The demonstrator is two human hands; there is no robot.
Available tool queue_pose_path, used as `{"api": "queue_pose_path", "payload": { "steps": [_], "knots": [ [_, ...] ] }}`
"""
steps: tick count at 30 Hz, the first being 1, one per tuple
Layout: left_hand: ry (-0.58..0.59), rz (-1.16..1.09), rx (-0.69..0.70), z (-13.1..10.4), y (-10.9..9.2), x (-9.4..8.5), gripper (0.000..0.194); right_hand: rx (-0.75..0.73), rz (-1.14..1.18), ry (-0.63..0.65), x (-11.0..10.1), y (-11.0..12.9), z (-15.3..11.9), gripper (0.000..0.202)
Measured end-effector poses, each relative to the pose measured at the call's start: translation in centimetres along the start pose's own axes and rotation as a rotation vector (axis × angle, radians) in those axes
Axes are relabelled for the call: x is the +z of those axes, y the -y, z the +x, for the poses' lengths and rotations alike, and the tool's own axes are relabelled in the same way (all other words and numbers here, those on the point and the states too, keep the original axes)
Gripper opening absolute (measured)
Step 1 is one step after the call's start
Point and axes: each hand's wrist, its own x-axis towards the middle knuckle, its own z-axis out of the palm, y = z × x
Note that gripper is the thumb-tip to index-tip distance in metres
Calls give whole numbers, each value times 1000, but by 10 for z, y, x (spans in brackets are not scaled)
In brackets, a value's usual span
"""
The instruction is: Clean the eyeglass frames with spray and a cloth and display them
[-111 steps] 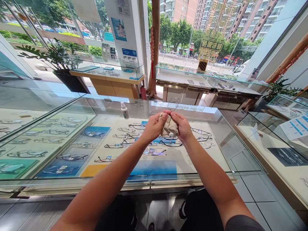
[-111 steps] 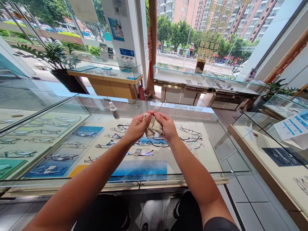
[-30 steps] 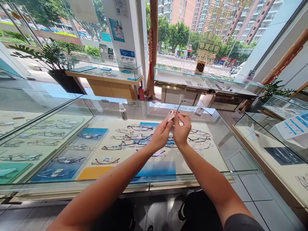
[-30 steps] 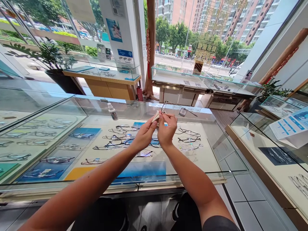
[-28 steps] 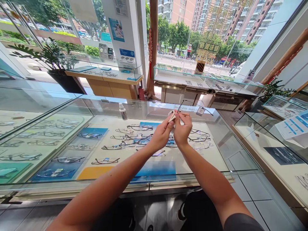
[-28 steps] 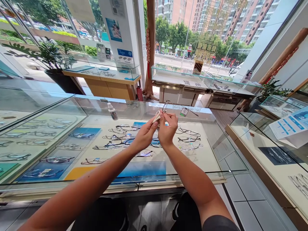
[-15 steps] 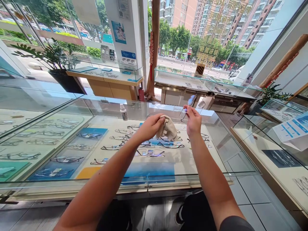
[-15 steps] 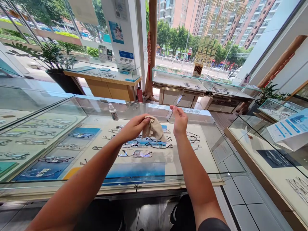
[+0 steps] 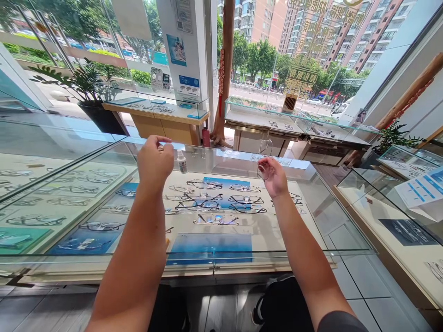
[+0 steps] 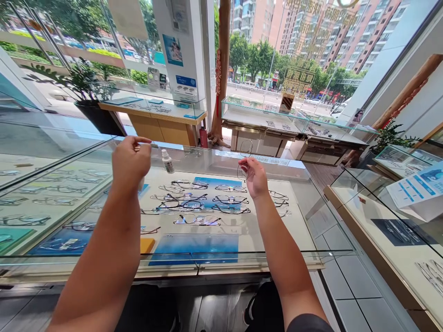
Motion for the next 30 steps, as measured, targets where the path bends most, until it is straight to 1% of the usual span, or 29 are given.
{"api": "queue_pose_path", "payload": {
  "steps": [1, 2, 3, 5, 7, 9, 11, 13, 14, 16, 19, 20, 21, 23, 24, 26, 28, 30],
  "knots": [
    [-43, 28, -56, 5, 9, 1, 24, -5, -16, -5, -1, -1, 1, 22],
    [-72, 57, -111, 10, 19, 2, 27, -9, -28, -8, -1, -1, 1, 22],
    [-74, 82, -157, 15, 29, 5, 30, -12, -36, -12, -2, -2, 2, 23],
    [-31, 114, -220, 24, 52, 14, 35, -22, -55, -11, -3, -2, 2, 24],
    [4, 99, -254, 32, 72, 24, 41, -36, -95, 0, -3, -1, 2, 25],
    [6, 71, -267, 35, 85, 34, 54, -55, -161, 24, -1, 2, 0, 25],
    [-29, 74, -239, 34, 86, 39, 69, -77, -224, 57, 2, 5, -3, 24],
    [-108, 83, -150, 28, 75, 40, 78, -98, -279, 100, 5, 8, -5, 23],
    [-149, 72, -78, 23, 66, 38, 80, -109, -302, 123, 6, 10, -6, 23],
    [-204, 5, 105, 10, 40, 34, 81, -131, -331, 167, 6, 12, -7, 23],
    [-185, -137, 410, -18, -5, 34, 67, -149, -346, 227, 4, 14, -7, 24],
    [-200, -174, 504, -28, -19, 36, 65, -145, -355, 250, 4, 14, -7, 24],
    [-189, -197, 593, -38, -31, 39, 64, -137, -370, 273, 3, 15, -7, 25],
    [-128, -205, 750, -59, -49, 47, 70, -110, -412, 327, 3, 17, -8, 27],
    [-87, -200, 803, -68, -55, 52, 74, -95, -431, 358, 4, 18, -9, 28],
    [-6, -186, 859, -83, -62, 59, 77, -74, -456, 420, 6, 20, -11, 30],
    [44, -187, 873, -92, -63, 64, 72, -68, -468, 463, 8, 22, -13, 30],
    [55, -208, 878, -96, -62, 67, 63, -69, -484, 480, 9, 23, -14, 30]
  ]
}}
